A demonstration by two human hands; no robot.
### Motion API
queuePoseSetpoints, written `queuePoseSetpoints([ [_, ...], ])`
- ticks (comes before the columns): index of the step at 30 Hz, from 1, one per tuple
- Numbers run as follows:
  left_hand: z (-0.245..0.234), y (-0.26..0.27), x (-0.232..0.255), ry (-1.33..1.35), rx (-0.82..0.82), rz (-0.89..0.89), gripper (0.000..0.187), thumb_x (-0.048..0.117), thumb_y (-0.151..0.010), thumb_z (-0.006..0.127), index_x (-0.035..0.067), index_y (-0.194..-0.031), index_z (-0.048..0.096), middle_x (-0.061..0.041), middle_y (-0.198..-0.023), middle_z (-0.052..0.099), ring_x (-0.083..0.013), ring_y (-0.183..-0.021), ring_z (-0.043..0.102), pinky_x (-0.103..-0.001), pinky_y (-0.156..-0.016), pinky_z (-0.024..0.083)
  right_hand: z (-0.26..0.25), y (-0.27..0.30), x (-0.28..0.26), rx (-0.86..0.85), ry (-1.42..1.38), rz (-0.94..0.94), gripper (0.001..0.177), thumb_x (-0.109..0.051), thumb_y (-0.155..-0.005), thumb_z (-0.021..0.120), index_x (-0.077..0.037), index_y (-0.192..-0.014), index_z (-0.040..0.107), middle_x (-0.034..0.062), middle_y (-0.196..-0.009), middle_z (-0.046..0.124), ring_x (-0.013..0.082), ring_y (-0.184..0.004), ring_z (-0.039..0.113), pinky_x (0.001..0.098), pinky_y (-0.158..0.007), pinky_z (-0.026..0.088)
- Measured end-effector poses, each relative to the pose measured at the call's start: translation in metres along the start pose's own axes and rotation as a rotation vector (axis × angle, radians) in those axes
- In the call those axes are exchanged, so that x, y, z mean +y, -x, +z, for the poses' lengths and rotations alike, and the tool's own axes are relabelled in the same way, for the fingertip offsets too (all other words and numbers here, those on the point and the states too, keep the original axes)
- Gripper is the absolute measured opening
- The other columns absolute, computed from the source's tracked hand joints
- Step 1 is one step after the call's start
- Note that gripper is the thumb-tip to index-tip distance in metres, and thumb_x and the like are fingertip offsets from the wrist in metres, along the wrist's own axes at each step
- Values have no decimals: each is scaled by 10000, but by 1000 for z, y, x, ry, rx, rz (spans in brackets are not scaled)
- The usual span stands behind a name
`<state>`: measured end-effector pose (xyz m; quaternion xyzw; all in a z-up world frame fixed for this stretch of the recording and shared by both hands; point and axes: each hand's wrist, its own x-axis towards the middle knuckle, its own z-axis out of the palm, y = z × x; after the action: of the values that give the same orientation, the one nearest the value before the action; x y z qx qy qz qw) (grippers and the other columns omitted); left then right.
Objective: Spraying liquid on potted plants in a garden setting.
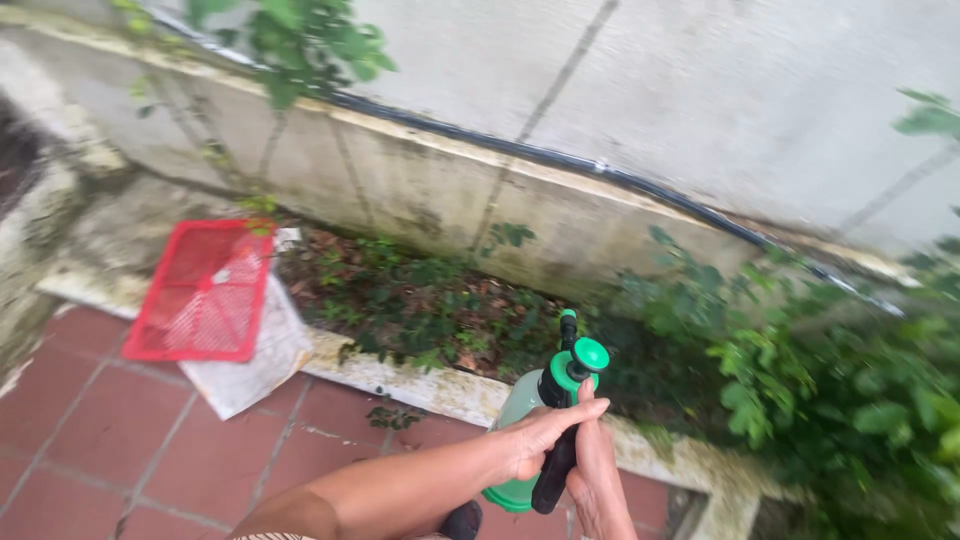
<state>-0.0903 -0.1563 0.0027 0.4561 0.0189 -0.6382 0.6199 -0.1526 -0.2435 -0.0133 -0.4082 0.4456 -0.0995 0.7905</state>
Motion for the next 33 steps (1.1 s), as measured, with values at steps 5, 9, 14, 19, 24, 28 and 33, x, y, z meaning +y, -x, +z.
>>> queuePoseSetpoints([
  [5, -63, 52, 7, 110, 124, 116, 919, 659, -712, 770, 63, -1380, 564, -133, -1398, 612, -268, -1311, 563, -437, -1085, 432, 70, -6, 33, -140, 221, 71, 646, -632, -914, 611, 13, -898, 650, 109, -739, 624, 211, -614, 568, 403, -549, 455],
  [9, -106, 95, 15, 221, 249, 234, 891, 659, -708, 774, 68, -1354, 611, -112, -1330, 646, -230, -1240, 579, -406, -1060, 430, 136, 4, 53, -275, 309, 119, 616, -593, -906, 629, 21, -854, 646, 89, -705, 616, 186, -579, 548, 374, -521, 446],
  [14, -160, 145, 29, 327, 370, 348, 826, 641, -714, 774, 80, -1306, 645, -97, -1275, 663, -209, -1179, 584, -385, -1041, 425, 218, 21, 76, -417, 396, 145, 560, -555, -906, 648, 3, -854, 648, 73, -697, 611, 161, -546, 524, 347, -501, 422],
  [19, -212, 181, 43, 434, 455, 451, 749, 600, -732, 783, 81, -1257, 656, -76, -1226, 683, -204, -1135, 604, -382, -1018, 449, 288, 36, 96, -546, 467, 153, 545, -552, -917, 648, -10, -862, 643, 72, -699, 613, 165, -548, 531, 338, -502, 440],
  [24, -252, 204, 55, 471, 463, 528, 727, 585, -736, 803, 69, -1229, 665, -75, -1180, 693, -178, -1072, 620, -375, -977, 470, 338, 47, 107, -603, 451, 165, 513, -508, -928, 644, 2, -879, 665, 71, -717, 636, 152, -568, 558, 331, -521, 470],
  [28, -275, 211, 58, 463, 491, 560, 669, 584, -753, 819, 75, -1164, 675, -58, -1085, 674, -154, -967, 602, -361, -904, 484, 357, 39, 122, -637, 449, 143, 494, -470, -967, 657, 12, -858, 647, 66, -711, 618, 140, -555, 531, 321, -505, 448],
  [33, -278, 217, 68, 437, 497, 497, 653, 592, -729, 793, 102, -1146, 679, -45, -1074, 698, -144, -964, 630, -354, -893, 495, 363, 33, 128, -595, 435, 135, 420, -418, -972, 653, -14, -857, 664, 48, -712, 619, 128, -557, 523, 319, -502, 440],
])
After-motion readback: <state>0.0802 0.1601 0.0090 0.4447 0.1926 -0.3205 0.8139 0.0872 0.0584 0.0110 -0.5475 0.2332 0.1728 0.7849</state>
